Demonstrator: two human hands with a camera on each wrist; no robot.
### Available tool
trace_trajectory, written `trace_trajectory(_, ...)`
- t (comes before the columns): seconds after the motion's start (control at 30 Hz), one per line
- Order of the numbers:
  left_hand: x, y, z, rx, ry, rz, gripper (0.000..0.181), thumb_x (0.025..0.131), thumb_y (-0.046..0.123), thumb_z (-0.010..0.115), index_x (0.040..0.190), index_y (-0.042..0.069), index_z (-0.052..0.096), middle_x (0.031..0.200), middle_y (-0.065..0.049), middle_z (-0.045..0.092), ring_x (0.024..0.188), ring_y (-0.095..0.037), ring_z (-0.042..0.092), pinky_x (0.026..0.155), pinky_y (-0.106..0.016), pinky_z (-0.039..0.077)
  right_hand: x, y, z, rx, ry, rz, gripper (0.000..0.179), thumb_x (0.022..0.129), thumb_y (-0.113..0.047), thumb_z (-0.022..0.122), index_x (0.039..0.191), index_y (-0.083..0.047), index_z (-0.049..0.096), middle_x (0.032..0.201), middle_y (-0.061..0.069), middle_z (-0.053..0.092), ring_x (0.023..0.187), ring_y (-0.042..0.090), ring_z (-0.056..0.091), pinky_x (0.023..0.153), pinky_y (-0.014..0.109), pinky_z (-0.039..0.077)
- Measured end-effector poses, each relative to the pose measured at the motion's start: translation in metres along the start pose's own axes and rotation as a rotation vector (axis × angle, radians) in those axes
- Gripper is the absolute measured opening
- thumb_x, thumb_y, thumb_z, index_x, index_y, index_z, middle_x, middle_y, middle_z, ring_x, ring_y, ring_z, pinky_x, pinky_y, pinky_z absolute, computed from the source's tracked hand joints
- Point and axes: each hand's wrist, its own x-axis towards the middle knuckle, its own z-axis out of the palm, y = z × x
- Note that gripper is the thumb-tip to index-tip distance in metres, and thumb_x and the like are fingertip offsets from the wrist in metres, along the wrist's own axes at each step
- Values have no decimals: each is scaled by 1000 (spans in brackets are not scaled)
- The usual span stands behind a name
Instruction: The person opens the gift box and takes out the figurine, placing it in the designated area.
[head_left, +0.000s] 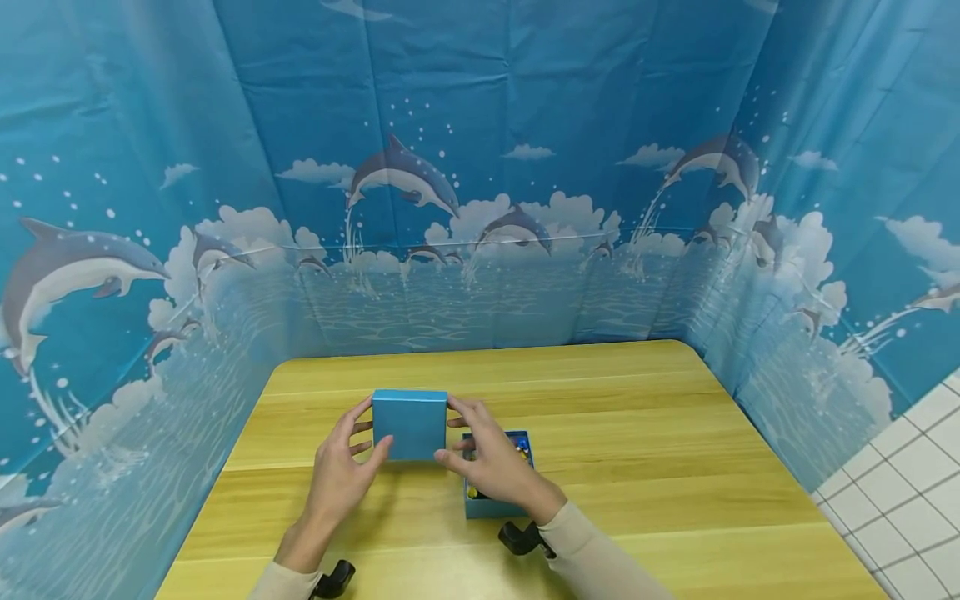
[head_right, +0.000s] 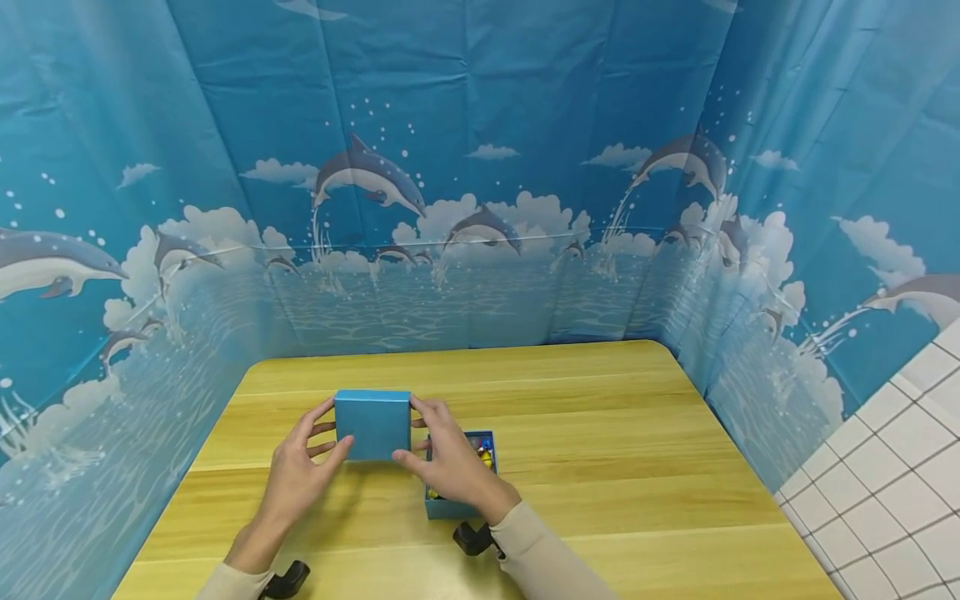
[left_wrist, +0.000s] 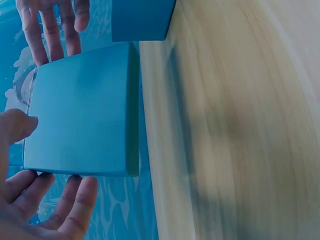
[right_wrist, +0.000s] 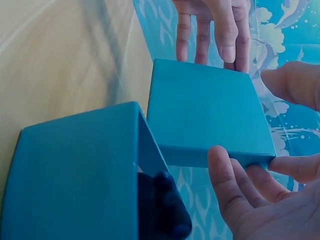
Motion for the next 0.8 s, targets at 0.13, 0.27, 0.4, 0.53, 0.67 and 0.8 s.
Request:
trace_trajectory(0.13,-2,-1,-1,3,1,-3,75,106,11,88,173,7,53,168,-24,62,133,-50,77,101,-60,70,0,1,3,11,-9,4,87,117,-30,75,187,-17,26,183,16,36,159,41,57,120,61,59)
trace_trajectory(0.27,-4,-4,-1,5,-6,-18,75,108,14,86,175,10,51,166,-24,61,134,-49,77,106,-58,67,1,2,6,11,-21,6,86,118,-32,73,187,-18,24,184,17,35,160,40,56,121,58,60)
trace_trajectory(0.4,-6,-7,-2,-7,-13,-30,73,109,15,85,175,11,53,162,-23,60,134,-48,76,111,-55,64,3,4,9,-16,-37,5,84,119,-33,70,187,-16,24,181,19,37,160,41,57,121,55,60)
trace_trajectory(0.53,-8,-11,-2,-27,-19,-45,68,109,15,85,170,8,57,159,-22,61,135,-51,76,112,-54,63,4,8,11,-34,-59,26,81,120,-36,69,187,-16,26,176,20,40,159,40,57,121,50,62)
trace_trajectory(0.67,-11,-16,-3,-20,-18,-62,65,107,13,87,165,4,59,155,-23,62,134,-53,77,109,-54,64,4,11,15,-39,-78,48,79,120,-39,68,186,-18,29,173,19,42,159,41,59,120,45,62)
trace_trajectory(0.8,-12,-20,-5,-9,-10,-77,63,106,12,88,161,1,59,157,-25,62,133,-53,78,108,-52,65,6,10,16,-47,-79,51,76,120,-39,68,184,-17,34,172,18,44,159,41,59,121,42,61)
